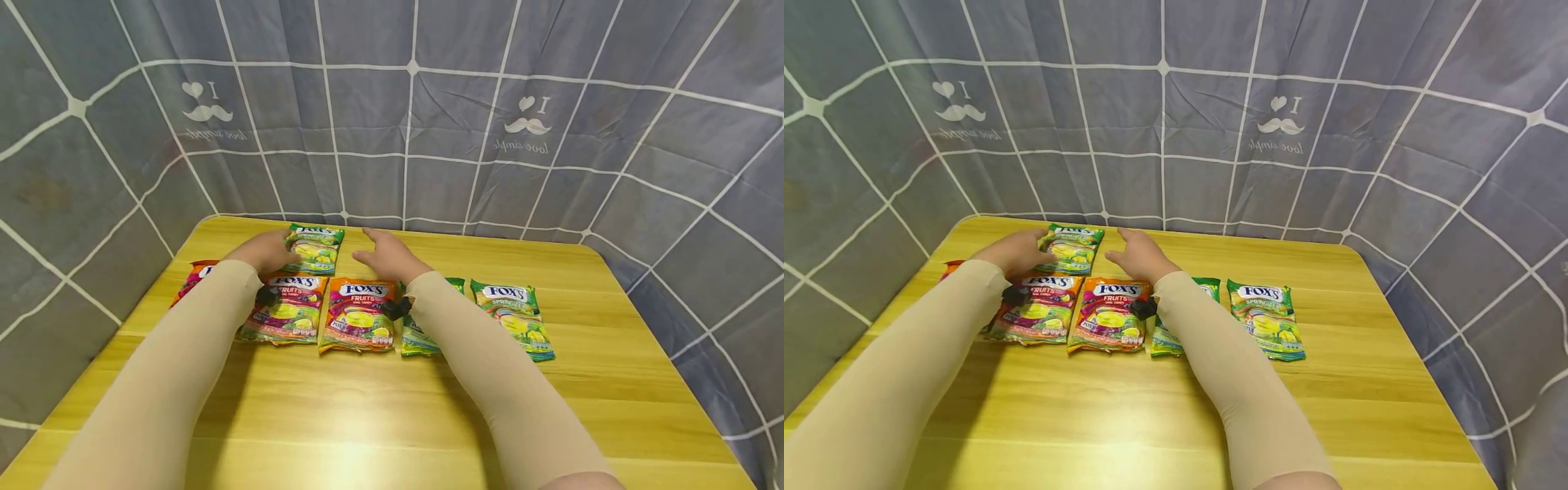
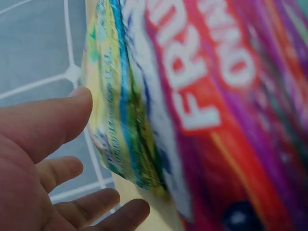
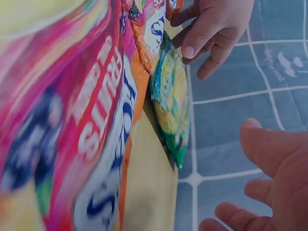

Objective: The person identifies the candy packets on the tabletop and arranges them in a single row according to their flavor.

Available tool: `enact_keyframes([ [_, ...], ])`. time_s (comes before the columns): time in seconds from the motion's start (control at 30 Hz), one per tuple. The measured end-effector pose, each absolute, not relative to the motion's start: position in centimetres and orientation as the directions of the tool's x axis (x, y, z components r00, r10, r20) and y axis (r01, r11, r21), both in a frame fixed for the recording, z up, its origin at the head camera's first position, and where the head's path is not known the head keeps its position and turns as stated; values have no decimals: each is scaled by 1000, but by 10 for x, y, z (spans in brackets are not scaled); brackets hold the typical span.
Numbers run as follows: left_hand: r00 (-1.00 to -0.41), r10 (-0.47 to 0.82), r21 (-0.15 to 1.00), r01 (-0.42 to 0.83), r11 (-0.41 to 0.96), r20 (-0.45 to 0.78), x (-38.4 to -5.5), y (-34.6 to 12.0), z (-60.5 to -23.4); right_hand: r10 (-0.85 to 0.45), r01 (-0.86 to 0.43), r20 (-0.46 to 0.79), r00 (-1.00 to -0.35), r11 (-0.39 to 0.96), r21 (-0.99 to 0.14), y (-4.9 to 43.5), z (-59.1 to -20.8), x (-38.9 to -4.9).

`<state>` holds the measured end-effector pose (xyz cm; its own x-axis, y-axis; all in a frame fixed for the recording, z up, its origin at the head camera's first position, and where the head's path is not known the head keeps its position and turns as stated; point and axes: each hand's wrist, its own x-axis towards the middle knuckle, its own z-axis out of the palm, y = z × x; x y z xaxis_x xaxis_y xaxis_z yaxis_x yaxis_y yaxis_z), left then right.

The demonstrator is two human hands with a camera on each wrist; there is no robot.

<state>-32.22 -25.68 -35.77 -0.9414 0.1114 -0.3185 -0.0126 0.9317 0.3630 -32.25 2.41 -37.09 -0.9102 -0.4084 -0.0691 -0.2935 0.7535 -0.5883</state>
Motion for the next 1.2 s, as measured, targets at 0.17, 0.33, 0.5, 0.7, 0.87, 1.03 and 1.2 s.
enact_keyframes([
  [0.17,-938,82,368,-51,929,-337,-326,-261,-367,-410,-272,-94,-907,743,-611,5,-379,-330],
  [0.33,-943,81,370,-46,928,-322,-327,-260,-371,-412,-266,-105,-905,741,-616,-10,-388,-333],
  [0.5,-945,94,365,-29,931,-313,-326,-259,-370,-427,-276,-118,-897,746,-606,-23,-393,-333],
  [0.7,-944,86,375,-43,926,-320,-328,-257,-369,-413,-273,-132,-901,777,-568,-34,-396,-335],
  [0.87,-941,73,383,-63,922,-330,-328,-257,-369,-411,-279,-144,-900,798,-534,-40,-398,-338],
  [1.03,-936,55,407,-97,908,-347,-327,-257,-369,-412,-280,-163,-896,811,-514,-45,-400,-338],
  [1.2,-935,42,405,-112,907,-353,-327,-258,-369,-416,-307,-163,-895,838,-452,-50,-402,-338],
])
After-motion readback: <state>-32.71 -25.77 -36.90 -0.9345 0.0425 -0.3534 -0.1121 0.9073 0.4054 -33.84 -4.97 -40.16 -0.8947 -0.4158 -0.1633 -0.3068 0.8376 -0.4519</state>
